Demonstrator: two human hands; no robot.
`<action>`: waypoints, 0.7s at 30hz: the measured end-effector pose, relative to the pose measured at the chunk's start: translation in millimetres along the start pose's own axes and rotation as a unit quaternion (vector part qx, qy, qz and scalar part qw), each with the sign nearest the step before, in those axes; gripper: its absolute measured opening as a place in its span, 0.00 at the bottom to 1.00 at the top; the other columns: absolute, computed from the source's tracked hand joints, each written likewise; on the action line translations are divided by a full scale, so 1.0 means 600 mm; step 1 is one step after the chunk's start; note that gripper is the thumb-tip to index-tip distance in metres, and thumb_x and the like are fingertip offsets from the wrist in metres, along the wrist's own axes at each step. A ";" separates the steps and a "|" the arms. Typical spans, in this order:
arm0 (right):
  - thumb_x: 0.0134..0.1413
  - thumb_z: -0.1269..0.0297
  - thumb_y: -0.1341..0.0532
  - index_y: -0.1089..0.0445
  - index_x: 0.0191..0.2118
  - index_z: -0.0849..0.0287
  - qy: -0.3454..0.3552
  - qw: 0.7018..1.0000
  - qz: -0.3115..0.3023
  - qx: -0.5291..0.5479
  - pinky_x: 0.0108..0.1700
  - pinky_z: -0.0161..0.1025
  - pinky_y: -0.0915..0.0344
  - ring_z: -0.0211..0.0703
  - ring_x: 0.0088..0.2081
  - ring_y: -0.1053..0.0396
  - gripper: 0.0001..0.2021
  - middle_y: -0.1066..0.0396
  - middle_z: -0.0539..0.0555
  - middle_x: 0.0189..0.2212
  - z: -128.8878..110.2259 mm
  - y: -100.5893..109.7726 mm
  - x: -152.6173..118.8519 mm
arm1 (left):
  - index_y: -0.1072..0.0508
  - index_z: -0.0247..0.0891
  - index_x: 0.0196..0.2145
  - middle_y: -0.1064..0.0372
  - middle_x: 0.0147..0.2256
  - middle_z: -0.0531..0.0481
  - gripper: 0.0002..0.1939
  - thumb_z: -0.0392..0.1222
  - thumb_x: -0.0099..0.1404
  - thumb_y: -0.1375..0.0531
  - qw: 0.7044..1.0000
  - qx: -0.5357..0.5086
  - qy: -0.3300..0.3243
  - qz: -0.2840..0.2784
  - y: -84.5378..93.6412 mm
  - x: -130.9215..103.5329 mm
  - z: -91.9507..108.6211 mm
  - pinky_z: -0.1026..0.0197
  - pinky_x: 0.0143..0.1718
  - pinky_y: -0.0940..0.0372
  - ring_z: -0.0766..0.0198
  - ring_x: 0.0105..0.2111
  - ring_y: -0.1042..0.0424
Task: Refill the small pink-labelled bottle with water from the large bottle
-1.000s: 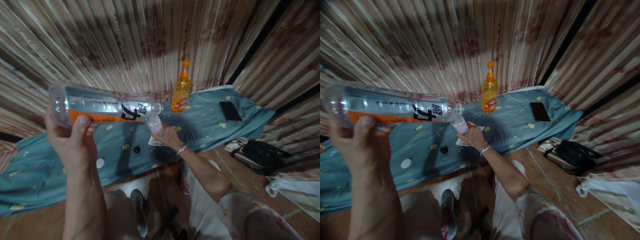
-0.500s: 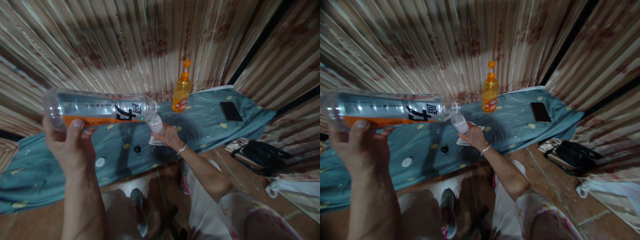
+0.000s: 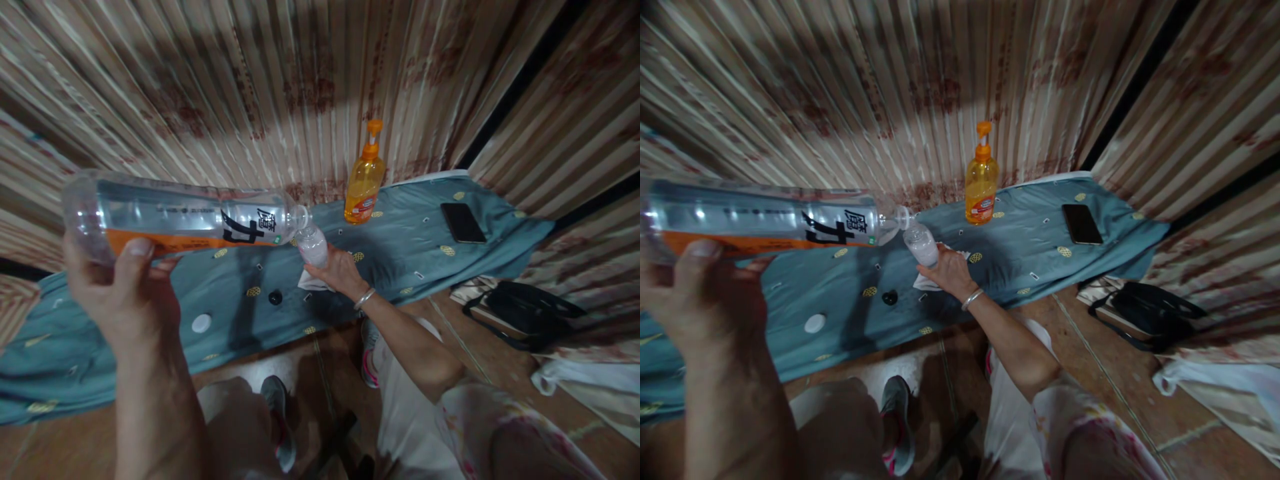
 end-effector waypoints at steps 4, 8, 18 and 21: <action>0.66 0.46 0.33 0.27 0.58 0.67 0.009 1.000 -0.005 -0.007 0.50 0.42 0.28 0.59 0.52 0.18 0.28 0.17 0.69 0.49 -0.004 0.000 -0.001 | 0.18 0.48 0.37 0.38 0.31 0.53 0.34 0.60 0.30 0.24 1.000 -0.024 0.011 0.011 0.001 0.004 0.006 0.62 0.24 0.36 0.62 0.31 0.37; 0.66 0.46 0.33 0.27 0.59 0.67 0.007 1.000 -0.009 -0.008 0.51 0.42 0.28 0.59 0.53 0.19 0.29 0.17 0.69 0.50 -0.004 -0.002 -0.001 | 0.19 0.44 0.33 0.39 0.29 0.53 0.33 0.63 0.28 0.24 1.000 -0.014 0.009 0.007 0.001 0.009 0.007 0.65 0.21 0.41 0.64 0.29 0.38; 0.65 0.45 0.33 0.26 0.57 0.65 0.011 1.000 -0.004 -0.003 0.52 0.42 0.28 0.58 0.52 0.18 0.28 0.17 0.67 0.49 -0.003 -0.005 0.001 | 0.18 0.44 0.36 0.38 0.31 0.52 0.33 0.60 0.31 0.24 1.000 -0.020 -0.008 -0.004 0.000 0.015 0.007 0.66 0.21 0.40 0.64 0.31 0.37; 0.65 0.44 0.32 0.26 0.57 0.64 0.011 1.000 0.000 -0.004 0.51 0.42 0.28 0.58 0.52 0.18 0.28 0.17 0.67 0.49 -0.002 -0.006 0.001 | 0.19 0.44 0.37 0.37 0.31 0.52 0.34 0.63 0.31 0.25 1.000 -0.004 -0.002 -0.010 -0.005 0.017 0.008 0.62 0.24 0.36 0.64 0.31 0.38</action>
Point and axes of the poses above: each hand's wrist, its own x-axis towards the middle knuckle, its own y-axis out of the back of the hand, z = x × y, the point moved 10 cm from there along x, towards the middle knuckle
